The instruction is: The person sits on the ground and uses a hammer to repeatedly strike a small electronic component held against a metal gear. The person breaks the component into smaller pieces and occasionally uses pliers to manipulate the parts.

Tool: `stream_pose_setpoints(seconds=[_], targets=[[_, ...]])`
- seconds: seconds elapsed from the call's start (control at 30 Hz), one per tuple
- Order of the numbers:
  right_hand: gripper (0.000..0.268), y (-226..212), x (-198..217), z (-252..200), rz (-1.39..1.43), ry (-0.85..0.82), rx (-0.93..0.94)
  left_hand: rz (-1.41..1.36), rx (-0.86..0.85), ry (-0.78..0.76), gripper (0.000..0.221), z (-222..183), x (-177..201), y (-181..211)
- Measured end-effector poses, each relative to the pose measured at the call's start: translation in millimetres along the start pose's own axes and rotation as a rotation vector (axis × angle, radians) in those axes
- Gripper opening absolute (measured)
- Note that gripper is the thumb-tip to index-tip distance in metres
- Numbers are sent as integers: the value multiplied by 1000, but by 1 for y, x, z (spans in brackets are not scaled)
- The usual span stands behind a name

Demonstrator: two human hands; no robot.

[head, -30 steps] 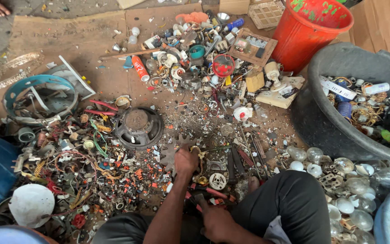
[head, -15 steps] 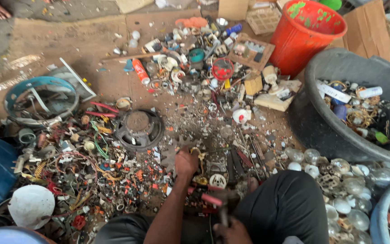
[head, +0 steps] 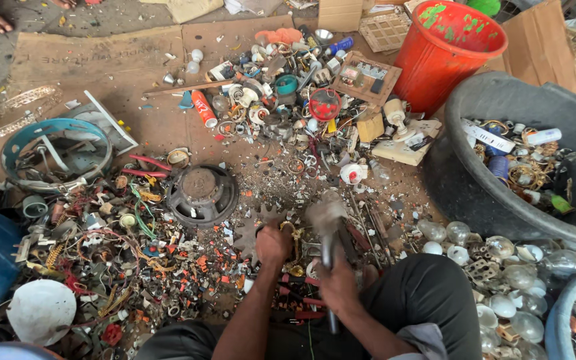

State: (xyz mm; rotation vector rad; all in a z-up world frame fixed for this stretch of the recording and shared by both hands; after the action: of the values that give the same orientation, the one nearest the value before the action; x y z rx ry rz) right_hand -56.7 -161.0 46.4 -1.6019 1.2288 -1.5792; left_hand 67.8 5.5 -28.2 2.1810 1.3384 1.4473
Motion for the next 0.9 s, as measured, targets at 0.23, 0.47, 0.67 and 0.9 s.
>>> stream_pose_setpoints(seconds=[0.23, 0.47, 0.67, 0.9], targets=[[60, 18, 0, -10, 272, 49, -139, 18, -53, 76, 41, 5, -1, -4], [68, 19, 1, -4, 446, 242, 183, -93, 64, -72, 45, 8, -2, -2], [51, 64, -24, 8, 244, -80, -197, 15, -51, 109, 37, 6, 5, 7], [65, 5, 3, -5, 456, 202, 268, -3, 53, 10, 39, 2, 4, 0]])
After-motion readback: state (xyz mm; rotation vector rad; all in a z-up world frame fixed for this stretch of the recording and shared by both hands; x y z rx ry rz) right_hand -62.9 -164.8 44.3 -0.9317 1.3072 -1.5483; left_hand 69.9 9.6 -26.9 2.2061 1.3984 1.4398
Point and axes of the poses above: each hand's wrist, its own z-axis towards the middle knuckle, its own x-axis out of the back of the hand, y = z × x, the point moved 8 cm from there along z, towards the middle knuckle, and after that the axes turned 14 degrees about x, right-handed, at the moved point
